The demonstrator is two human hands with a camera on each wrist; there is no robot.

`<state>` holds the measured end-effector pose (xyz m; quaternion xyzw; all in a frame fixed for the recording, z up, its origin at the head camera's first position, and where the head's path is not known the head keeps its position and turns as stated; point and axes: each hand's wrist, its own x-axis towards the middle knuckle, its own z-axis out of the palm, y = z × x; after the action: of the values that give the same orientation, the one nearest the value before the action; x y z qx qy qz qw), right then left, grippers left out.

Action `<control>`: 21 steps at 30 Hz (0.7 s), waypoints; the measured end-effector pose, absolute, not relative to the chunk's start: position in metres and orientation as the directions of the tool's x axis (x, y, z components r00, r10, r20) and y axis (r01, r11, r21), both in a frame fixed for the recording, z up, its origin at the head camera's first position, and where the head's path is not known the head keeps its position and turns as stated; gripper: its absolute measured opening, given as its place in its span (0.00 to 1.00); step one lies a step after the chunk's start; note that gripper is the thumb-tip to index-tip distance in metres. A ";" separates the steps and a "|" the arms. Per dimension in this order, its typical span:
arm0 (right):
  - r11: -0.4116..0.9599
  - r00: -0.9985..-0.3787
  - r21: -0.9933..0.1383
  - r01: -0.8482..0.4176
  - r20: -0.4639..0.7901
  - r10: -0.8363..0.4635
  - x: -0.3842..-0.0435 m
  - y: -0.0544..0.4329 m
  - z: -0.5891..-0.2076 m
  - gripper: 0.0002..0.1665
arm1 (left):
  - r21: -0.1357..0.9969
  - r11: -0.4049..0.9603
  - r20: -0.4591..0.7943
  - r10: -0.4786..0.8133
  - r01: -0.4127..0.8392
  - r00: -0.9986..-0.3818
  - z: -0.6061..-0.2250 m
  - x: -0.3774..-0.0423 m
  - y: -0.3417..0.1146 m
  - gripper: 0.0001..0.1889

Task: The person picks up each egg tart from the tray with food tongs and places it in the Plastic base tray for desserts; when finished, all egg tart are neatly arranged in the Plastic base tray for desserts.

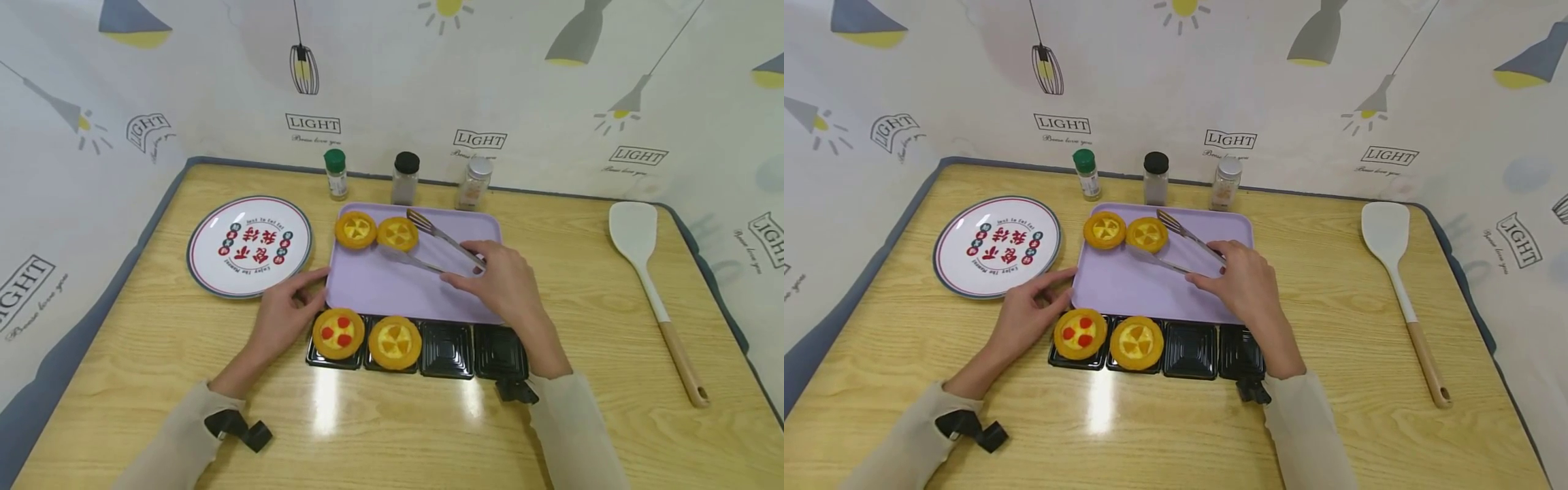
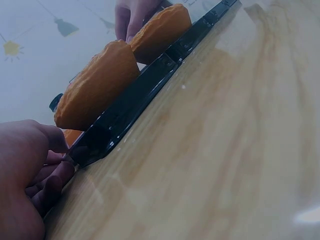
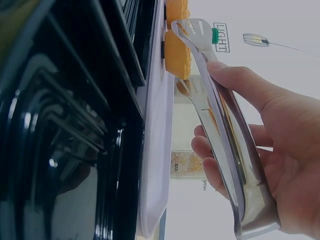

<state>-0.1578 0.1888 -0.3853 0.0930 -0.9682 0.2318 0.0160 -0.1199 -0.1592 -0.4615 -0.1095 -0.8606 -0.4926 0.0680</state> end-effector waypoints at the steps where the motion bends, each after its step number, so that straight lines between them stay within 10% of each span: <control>1: 0.875 -0.982 -0.446 -0.189 0.077 -0.173 -0.158 0.189 -0.385 0.39 | 0.834 0.490 0.223 0.121 0.254 -0.967 -0.461 -0.120 -0.159 0.18; 21: 0.878 -0.978 -0.431 -0.210 0.109 -0.180 -0.157 0.189 -0.384 0.33 | 0.832 0.493 0.224 0.122 0.255 -0.967 -0.460 -0.120 -0.159 0.18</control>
<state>-0.1572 0.1889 -0.3842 0.1007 -0.9684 0.2257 0.0325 -0.1201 -0.1585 -0.4603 -0.1094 -0.8613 -0.4916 0.0676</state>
